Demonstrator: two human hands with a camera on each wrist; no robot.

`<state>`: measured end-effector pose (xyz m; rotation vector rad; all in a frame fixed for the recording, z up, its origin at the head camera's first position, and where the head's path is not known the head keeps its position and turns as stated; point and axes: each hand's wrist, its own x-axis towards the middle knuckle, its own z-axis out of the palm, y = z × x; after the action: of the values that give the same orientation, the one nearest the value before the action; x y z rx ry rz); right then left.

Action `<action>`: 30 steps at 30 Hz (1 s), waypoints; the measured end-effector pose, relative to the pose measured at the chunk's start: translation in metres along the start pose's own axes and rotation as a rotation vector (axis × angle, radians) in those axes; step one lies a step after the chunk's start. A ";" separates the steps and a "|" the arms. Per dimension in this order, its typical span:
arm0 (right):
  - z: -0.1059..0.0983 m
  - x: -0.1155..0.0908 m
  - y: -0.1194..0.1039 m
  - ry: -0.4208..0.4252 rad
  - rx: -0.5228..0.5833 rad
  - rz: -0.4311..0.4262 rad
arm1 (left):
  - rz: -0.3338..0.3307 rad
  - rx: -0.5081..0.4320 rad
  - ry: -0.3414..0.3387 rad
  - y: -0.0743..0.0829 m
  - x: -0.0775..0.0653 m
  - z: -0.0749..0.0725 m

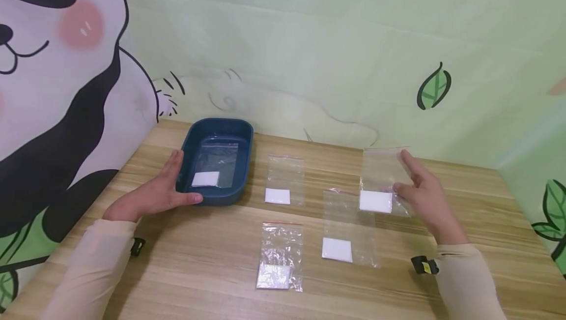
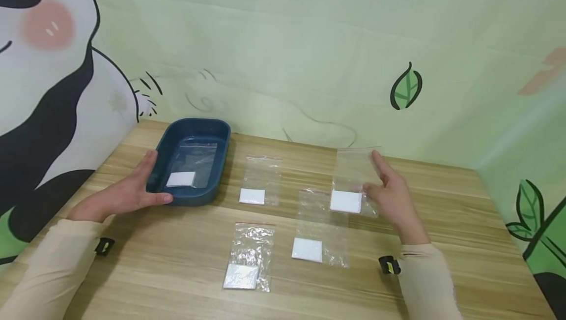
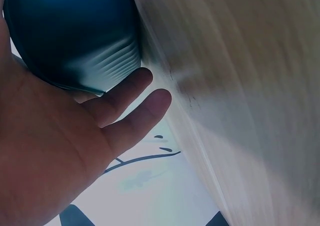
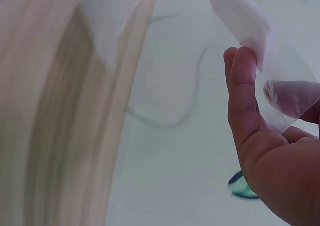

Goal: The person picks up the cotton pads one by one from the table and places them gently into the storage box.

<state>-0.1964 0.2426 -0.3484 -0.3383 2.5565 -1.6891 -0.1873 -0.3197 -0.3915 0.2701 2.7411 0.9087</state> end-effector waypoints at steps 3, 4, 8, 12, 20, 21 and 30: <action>0.012 0.007 -0.011 -0.018 0.029 -0.020 | -0.004 0.000 0.000 0.000 0.000 0.000; 0.016 0.009 -0.015 -0.022 0.032 -0.025 | -0.005 0.002 0.001 0.000 0.000 0.000; 0.032 0.019 -0.028 -0.038 0.049 -0.034 | -0.009 0.003 0.002 0.001 0.000 0.000; 0.051 0.030 -0.038 -0.049 0.087 -0.028 | -0.011 0.002 0.000 0.001 0.000 0.000; 0.088 0.050 -0.052 -0.081 0.182 -0.031 | -0.010 0.008 0.000 0.000 -0.001 -0.001; 0.092 0.052 -0.054 -0.089 0.197 -0.032 | -0.006 0.009 0.002 0.000 0.000 -0.001; 0.123 0.069 -0.068 -0.128 0.199 -0.021 | 0.010 0.005 0.019 -0.001 0.001 0.000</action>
<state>-0.2326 0.0917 -0.3297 -0.4457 2.2808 -1.8448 -0.1880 -0.3202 -0.3917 0.2779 2.7617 0.9114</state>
